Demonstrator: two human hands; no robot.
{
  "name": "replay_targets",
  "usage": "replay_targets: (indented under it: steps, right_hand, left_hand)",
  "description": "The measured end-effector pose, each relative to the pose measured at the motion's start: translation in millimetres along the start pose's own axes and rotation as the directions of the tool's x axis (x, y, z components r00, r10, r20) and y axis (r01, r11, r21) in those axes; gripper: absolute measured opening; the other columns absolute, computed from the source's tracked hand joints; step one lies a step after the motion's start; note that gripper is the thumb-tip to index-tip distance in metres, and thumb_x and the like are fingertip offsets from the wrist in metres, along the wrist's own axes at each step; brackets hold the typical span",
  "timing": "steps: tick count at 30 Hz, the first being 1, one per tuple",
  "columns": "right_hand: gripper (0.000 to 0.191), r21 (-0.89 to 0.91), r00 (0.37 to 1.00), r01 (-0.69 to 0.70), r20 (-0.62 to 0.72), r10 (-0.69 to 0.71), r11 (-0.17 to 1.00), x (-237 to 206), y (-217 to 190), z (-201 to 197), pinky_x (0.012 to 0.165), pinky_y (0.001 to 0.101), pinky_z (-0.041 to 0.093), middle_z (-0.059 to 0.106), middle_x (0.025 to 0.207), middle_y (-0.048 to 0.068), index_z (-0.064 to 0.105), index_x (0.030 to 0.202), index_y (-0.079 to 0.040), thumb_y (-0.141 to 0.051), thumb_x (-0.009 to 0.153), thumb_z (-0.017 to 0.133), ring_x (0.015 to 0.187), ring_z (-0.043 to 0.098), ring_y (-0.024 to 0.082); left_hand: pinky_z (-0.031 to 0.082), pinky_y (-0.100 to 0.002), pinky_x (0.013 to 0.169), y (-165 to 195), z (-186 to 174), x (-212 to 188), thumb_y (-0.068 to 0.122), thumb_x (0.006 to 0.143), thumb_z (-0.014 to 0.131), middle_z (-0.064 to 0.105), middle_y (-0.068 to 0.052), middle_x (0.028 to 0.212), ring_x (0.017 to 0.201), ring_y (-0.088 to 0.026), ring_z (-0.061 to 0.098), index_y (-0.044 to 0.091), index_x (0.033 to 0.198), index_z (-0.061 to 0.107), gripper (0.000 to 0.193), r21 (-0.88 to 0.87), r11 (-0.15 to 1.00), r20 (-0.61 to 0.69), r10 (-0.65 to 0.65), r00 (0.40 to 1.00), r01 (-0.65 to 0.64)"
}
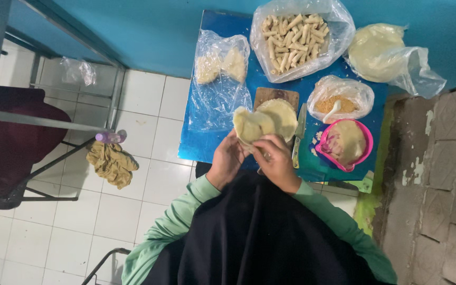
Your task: The person shapes pieces of soft dough by hand, stretching and flattening them over a round dough base on a small wooden board. They then use a knife to cut the flattened dough, set pieces aside, and continue shaping additional dough pieces on the board.
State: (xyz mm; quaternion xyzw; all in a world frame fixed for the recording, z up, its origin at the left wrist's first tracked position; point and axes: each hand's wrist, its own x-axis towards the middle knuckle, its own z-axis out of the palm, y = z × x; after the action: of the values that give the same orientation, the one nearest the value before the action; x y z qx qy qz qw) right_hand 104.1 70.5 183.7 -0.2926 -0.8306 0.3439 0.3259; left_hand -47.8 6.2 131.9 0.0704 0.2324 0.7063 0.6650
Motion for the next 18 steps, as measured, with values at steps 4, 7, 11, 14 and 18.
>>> replay_targets:
  steps: [4,7,11,14,18]
  right_hand:
    - [0.008,0.117,0.981,-0.191,0.048,0.187,0.975,-0.6,2.9,-7.9,0.076,0.0326,0.055,0.069,0.106,0.009,0.071,0.101,-0.002,-0.007,0.095,0.072,0.091,0.068,0.022]
    - [0.011,0.182,0.982,-0.187,0.065,0.178,0.965,-1.2,6.8,-9.3,0.076,0.0292,0.055,0.068,0.107,0.009,0.071,0.101,0.000,-0.004,0.092,0.072,0.091,0.069,0.018]
    - [0.012,0.210,0.985,-0.165,0.077,0.152,0.964,-1.9,14.4,-8.8,0.079,0.0278,0.055,0.068,0.106,0.008,0.074,0.099,-0.001,-0.004,0.088,0.076,0.095,0.068,0.018]
    - [0.011,0.236,0.982,-0.166,0.125,0.139,0.957,-3.4,20.2,-11.8,0.083,0.0288,0.053,0.068,0.107,0.008,0.075,0.100,0.000,-0.004,0.090,0.076,0.098,0.066,0.019]
    - [0.009,0.313,0.966,-0.243,0.165,0.200,0.918,-6.6,24.7,-14.5,0.085,0.0289,0.053,0.067,0.110,0.008,0.074,0.101,0.000,-0.005,0.093,0.075,0.099,0.065,0.019]
  left_hand:
    - [0.048,-0.037,0.112,10.2,13.7,-6.3,0.005,0.094,0.043,0.054,-0.012,0.147,0.133,-0.023,0.057,0.001,0.160,0.027,0.068,0.023,0.999,0.052,-0.033,0.998,0.032]
    - [0.045,-0.035,0.112,10.9,21.6,-7.6,-0.007,0.093,0.050,0.050,-0.010,0.150,0.135,-0.020,0.054,0.006,0.164,0.022,0.078,0.162,0.987,0.073,-0.005,0.997,-0.007]
    - [0.044,-0.034,0.113,10.9,23.5,-9.9,-0.010,0.095,0.052,0.050,-0.010,0.151,0.135,-0.020,0.053,0.007,0.165,0.019,0.079,0.256,0.967,0.078,-0.016,0.997,-0.005]
    - [0.043,-0.033,0.114,9.2,21.9,-9.3,-0.009,0.095,0.051,0.051,-0.011,0.151,0.137,-0.020,0.053,0.007,0.166,0.019,0.079,0.283,0.959,0.075,-0.007,0.997,-0.014]
    - [0.042,-0.034,0.116,6.3,15.7,-9.7,-0.009,0.092,0.050,0.050,-0.011,0.153,0.139,-0.021,0.053,0.005,0.166,0.019,0.082,0.240,0.971,0.100,-0.010,0.995,-0.015]
